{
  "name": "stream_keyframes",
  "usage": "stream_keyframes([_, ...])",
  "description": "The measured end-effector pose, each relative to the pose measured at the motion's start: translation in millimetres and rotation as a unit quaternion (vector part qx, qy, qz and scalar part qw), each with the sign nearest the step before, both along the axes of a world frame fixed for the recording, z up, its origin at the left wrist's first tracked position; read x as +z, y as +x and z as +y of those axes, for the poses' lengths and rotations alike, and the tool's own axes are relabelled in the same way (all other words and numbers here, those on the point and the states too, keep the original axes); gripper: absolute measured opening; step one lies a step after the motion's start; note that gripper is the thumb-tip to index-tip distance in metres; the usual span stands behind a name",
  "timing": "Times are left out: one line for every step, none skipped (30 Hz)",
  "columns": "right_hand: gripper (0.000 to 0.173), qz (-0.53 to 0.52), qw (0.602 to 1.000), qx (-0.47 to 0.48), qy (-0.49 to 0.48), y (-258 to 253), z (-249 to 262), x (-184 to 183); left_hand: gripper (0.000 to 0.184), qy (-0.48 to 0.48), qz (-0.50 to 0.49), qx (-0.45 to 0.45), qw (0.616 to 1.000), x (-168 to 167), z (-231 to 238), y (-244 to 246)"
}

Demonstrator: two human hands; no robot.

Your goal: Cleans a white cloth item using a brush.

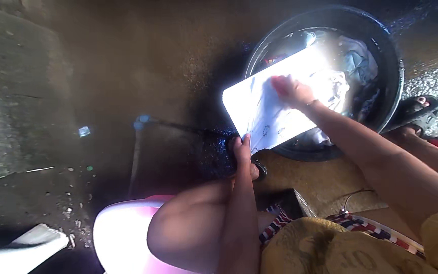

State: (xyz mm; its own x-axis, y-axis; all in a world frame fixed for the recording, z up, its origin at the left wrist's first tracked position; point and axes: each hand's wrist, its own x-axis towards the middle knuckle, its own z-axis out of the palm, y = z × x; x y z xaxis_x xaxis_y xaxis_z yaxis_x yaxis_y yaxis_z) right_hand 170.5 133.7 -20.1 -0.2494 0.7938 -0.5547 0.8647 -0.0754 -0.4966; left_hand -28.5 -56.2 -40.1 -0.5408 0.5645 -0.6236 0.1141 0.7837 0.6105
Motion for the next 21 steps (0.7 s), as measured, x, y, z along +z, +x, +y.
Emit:
stream_keyframes([0.074, -0.009, 0.999, -0.044, 0.004, 3, 7, 1, 0.036, 0.0, 0.006, -0.003, 1.0, -1, 1, -1])
stream_keyframes([0.075, -0.014, 0.998, -0.063, 0.006, 0, 7, 5, 0.038, 0.0, 0.014, -0.011, 1.0, -2, 1, -2])
stream_keyframes([0.072, -0.014, 0.998, -0.058, 0.012, -7, -4, 12, 0.04, 0.004, 0.02, -0.02, 1.0, -4, -1, -3])
stream_keyframes([0.069, -0.003, 0.999, -0.034, 0.022, -19, -26, 18, 0.04, 0.011, 0.023, -0.026, 0.999, -6, -2, -3])
stream_keyframes([0.063, 0.017, 0.999, 0.008, 0.046, -31, -58, 20, 0.038, 0.02, 0.022, -0.029, 0.999, -7, -3, -3])
stream_keyframes([0.058, 0.039, 0.996, 0.064, 0.054, -42, -93, 24, 0.034, 0.028, 0.022, -0.031, 0.999, -8, -3, -3])
stream_keyframes([0.057, 0.049, 0.99, 0.133, 0.024, -52, -117, 30, 0.028, 0.031, 0.023, -0.03, 0.999, -7, -4, -2])
stream_keyframes([0.055, 0.051, 0.983, 0.176, -0.006, -55, -126, 33, 0.027, 0.028, 0.025, -0.03, 0.999, -4, -4, -1])
stream_keyframes([0.056, 0.048, 0.983, 0.176, -0.031, -49, -119, 30, 0.029, 0.02, 0.025, -0.026, 0.999, -3, -3, -1])
stream_keyframes([0.059, 0.036, 0.988, 0.143, -0.048, -37, -101, 22, 0.033, 0.009, 0.033, -0.026, 0.999, -3, -1, -1])
stream_keyframes([0.06, 0.023, 0.994, 0.101, -0.044, -20, -78, 12, 0.037, 0.002, 0.038, -0.027, 0.999, -3, 0, 0])
stream_keyframes([0.061, 0.01, 0.998, 0.052, -0.026, 0, -55, 1, 0.038, 0.001, 0.041, -0.027, 0.999, -4, 0, 0])
stream_keyframes([0.065, -0.011, 1.0, 0.002, -0.01, 19, -35, -5, 0.039, 0.004, 0.042, -0.024, 0.999, -6, -1, 0])
stream_keyframes([0.071, -0.039, 0.998, -0.047, -0.01, 34, -19, -5, 0.04, 0.008, 0.044, -0.021, 0.999, -7, -2, 0])
stream_keyframes([0.078, -0.065, 0.994, -0.086, -0.01, 43, -7, -4, 0.04, 0.012, 0.045, -0.019, 0.999, -8, -2, 0])
stream_keyframes([0.082, -0.079, 0.991, -0.111, -0.008, 45, -3, -2, 0.04, 0.013, 0.047, -0.02, 0.999, -8, -2, 0])
stream_keyframes([0.082, -0.081, 0.989, -0.122, -0.007, 40, -6, 4, 0.041, 0.009, 0.048, -0.022, 0.999, -7, -2, 1])
stream_keyframes([0.08, -0.066, 0.991, -0.118, -0.013, 30, -16, 13, 0.041, 0.005, 0.049, -0.027, 0.998, -6, -2, 1])
stream_keyframes([0.075, -0.039, 0.994, -0.101, -0.014, 15, -34, 21, 0.041, 0.004, 0.047, -0.029, 0.998, -5, -2, 1])
stream_keyframes([0.069, -0.006, 0.998, -0.065, -0.009, -2, -59, 26, 0.041, 0.006, 0.043, -0.029, 0.999, -5, -1, 2])
stream_keyframes([0.064, 0.02, 1.0, -0.009, -0.009, -20, -89, 30, 0.039, 0.01, 0.041, -0.027, 0.999, -6, -1, 2])
